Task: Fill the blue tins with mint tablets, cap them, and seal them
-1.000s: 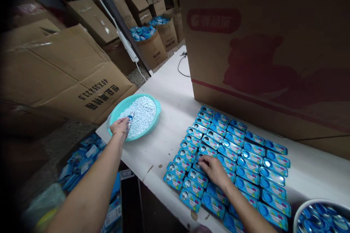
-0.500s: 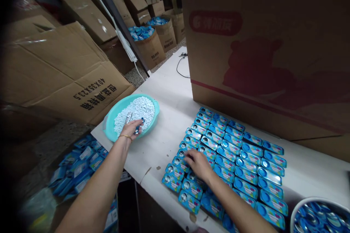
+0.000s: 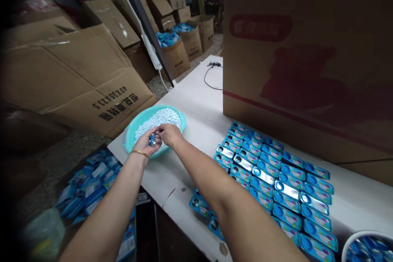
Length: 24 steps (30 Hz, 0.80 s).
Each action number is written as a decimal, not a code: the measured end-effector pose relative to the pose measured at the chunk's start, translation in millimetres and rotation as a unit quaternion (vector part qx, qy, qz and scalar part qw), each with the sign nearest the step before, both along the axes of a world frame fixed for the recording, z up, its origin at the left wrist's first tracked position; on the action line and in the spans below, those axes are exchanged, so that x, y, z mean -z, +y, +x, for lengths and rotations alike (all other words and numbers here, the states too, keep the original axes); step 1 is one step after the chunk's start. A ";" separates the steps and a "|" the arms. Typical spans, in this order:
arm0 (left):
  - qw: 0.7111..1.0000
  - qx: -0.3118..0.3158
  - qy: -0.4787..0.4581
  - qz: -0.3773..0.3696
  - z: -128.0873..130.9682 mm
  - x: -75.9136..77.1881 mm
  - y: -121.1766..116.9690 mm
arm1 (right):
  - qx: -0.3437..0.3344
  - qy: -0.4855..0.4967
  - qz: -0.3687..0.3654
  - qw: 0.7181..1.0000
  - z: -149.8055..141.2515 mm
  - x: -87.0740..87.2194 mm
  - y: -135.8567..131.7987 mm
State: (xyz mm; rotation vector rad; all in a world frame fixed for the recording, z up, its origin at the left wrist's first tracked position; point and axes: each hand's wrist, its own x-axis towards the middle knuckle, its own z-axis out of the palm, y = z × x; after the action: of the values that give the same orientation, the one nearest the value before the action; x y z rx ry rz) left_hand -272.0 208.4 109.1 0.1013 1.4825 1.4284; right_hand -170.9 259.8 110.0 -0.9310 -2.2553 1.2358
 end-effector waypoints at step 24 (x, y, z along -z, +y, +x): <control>0.912 0.046 0.378 -0.152 -28.6 59.9 3.6 | 0.125 -0.067 -0.230 0.963 269.3 45.3 -148.3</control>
State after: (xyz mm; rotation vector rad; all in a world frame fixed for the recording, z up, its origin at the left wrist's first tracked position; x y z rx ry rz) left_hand -300.6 212.0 49.2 0.5739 2.2792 1.1008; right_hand 98.3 111.5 64.8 -1.4575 -1.8934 1.6495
